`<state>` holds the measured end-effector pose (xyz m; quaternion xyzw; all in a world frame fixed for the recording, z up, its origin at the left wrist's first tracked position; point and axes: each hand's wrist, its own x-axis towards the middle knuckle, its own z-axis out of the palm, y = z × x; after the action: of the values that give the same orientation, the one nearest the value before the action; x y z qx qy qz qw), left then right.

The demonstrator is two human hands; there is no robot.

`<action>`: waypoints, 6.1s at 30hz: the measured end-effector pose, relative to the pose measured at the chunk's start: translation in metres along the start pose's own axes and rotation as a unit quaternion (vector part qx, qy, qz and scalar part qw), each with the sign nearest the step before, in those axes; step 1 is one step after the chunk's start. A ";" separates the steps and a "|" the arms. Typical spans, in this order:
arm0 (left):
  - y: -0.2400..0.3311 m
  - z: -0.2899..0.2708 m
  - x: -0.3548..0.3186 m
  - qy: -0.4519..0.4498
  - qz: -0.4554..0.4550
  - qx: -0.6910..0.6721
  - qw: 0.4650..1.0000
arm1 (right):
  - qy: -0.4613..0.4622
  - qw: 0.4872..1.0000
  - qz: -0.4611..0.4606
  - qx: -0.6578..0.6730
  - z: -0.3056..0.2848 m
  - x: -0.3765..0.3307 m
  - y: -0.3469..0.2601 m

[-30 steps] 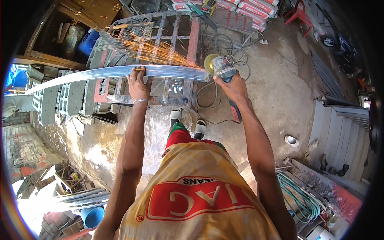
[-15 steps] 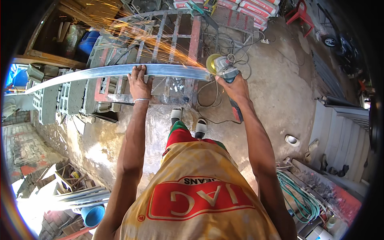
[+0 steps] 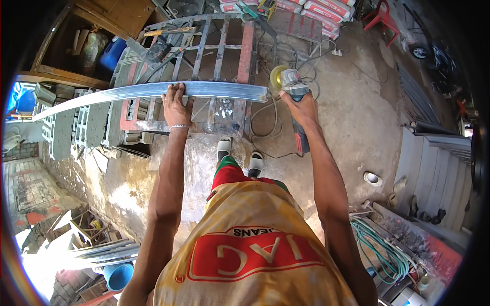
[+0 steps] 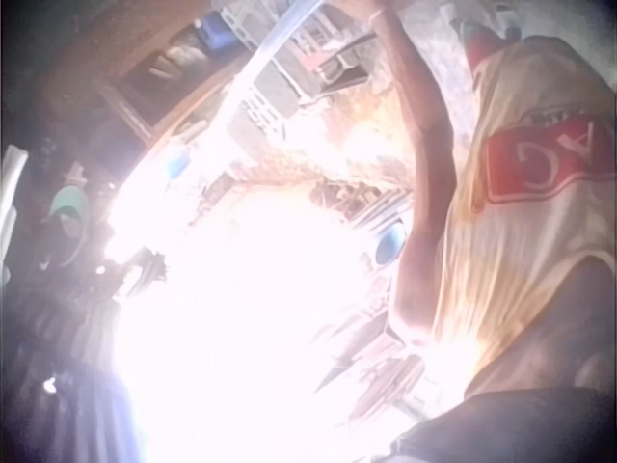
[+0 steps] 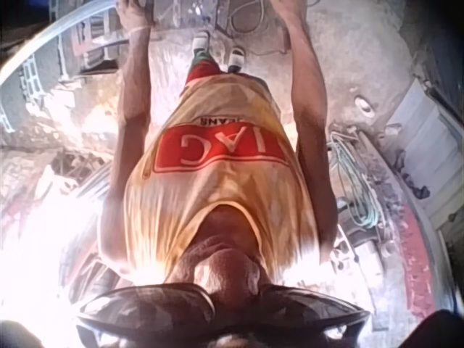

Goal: Grinding a metal bar using an angle grinder.

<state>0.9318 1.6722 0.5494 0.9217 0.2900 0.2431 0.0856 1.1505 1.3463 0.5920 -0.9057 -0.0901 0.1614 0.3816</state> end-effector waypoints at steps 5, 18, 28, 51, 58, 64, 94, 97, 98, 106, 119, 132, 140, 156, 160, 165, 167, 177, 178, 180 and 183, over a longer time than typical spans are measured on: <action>0.004 0.000 0.002 0.029 0.005 -0.001 1.000 | -0.004 1.000 -0.022 0.015 0.004 -0.005 -0.001; 0.005 0.003 0.001 0.023 0.001 -0.004 1.000 | -0.014 0.999 -0.049 0.013 0.007 -0.010 -0.004; 0.005 0.003 0.000 0.025 0.009 -0.007 1.000 | -0.019 0.999 -0.028 -0.025 0.005 -0.031 -0.006; 0.006 0.001 0.000 0.028 0.020 -0.005 0.999 | -0.004 0.999 -0.052 0.012 0.002 -0.022 -0.005; 0.010 0.001 0.000 0.029 0.001 -0.023 0.999 | -0.005 0.999 -0.038 -0.006 0.003 -0.031 -0.008; 0.002 0.006 -0.001 0.028 0.002 -0.014 1.000 | -0.022 0.998 -0.056 0.001 0.000 -0.036 -0.006; 0.028 -0.017 0.088 -0.264 0.044 0.051 0.962 | 0.077 0.993 0.027 0.089 0.020 -0.096 0.021; 0.043 -0.006 0.088 -0.258 0.028 0.136 0.956 | 0.091 0.990 0.032 0.101 0.023 -0.102 0.023; 0.042 -0.001 0.089 -0.246 0.031 0.147 0.958 | 0.092 0.990 0.033 0.100 0.022 -0.103 0.022; 0.042 0.008 0.089 -0.219 0.027 0.161 0.962 | 0.081 0.994 0.043 0.056 0.028 -0.094 0.014; 0.036 0.014 0.090 -0.220 0.017 0.160 0.962 | 0.096 0.992 0.023 0.077 0.033 -0.068 0.010; 0.038 0.015 0.090 -0.216 0.010 0.163 0.963 | 0.094 0.992 0.039 0.073 0.036 -0.068 0.003; 0.035 0.017 0.088 -0.210 0.020 0.159 0.964 | 0.081 0.994 0.036 0.069 0.035 -0.069 0.002; 0.037 0.015 0.089 -0.196 0.022 0.147 0.969 | 0.089 0.993 0.044 0.064 0.035 -0.062 0.002; 0.042 0.012 0.090 -0.222 0.009 0.169 0.960 | 0.080 0.994 0.043 0.066 0.032 -0.063 0.000; 0.043 0.011 0.090 -0.230 0.008 0.170 0.958 | 0.076 0.994 0.043 0.058 0.030 -0.063 -0.001; 0.043 0.011 0.089 -0.229 0.007 0.171 0.958 | 0.079 0.995 0.035 0.055 0.031 -0.063 -0.001; 0.040 0.015 0.091 -0.232 0.007 0.169 0.958 | 0.064 0.996 0.047 0.049 0.028 -0.067 -0.004; 0.039 0.015 0.091 -0.228 0.007 0.166 0.959 | 0.067 0.995 0.051 0.047 0.027 -0.067 -0.005; 0.036 0.016 0.090 -0.220 0.008 0.157 0.963 | 0.074 0.995 0.058 0.043 0.028 -0.067 -0.007; 0.035 0.018 0.089 -0.210 0.018 0.164 0.964 | 0.077 0.995 0.038 0.047 0.029 -0.064 -0.002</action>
<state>1.0217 1.6950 0.5800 0.9584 0.2852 -0.0048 -0.0118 1.0810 1.3482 0.5888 -0.8991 -0.0185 0.1095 0.4233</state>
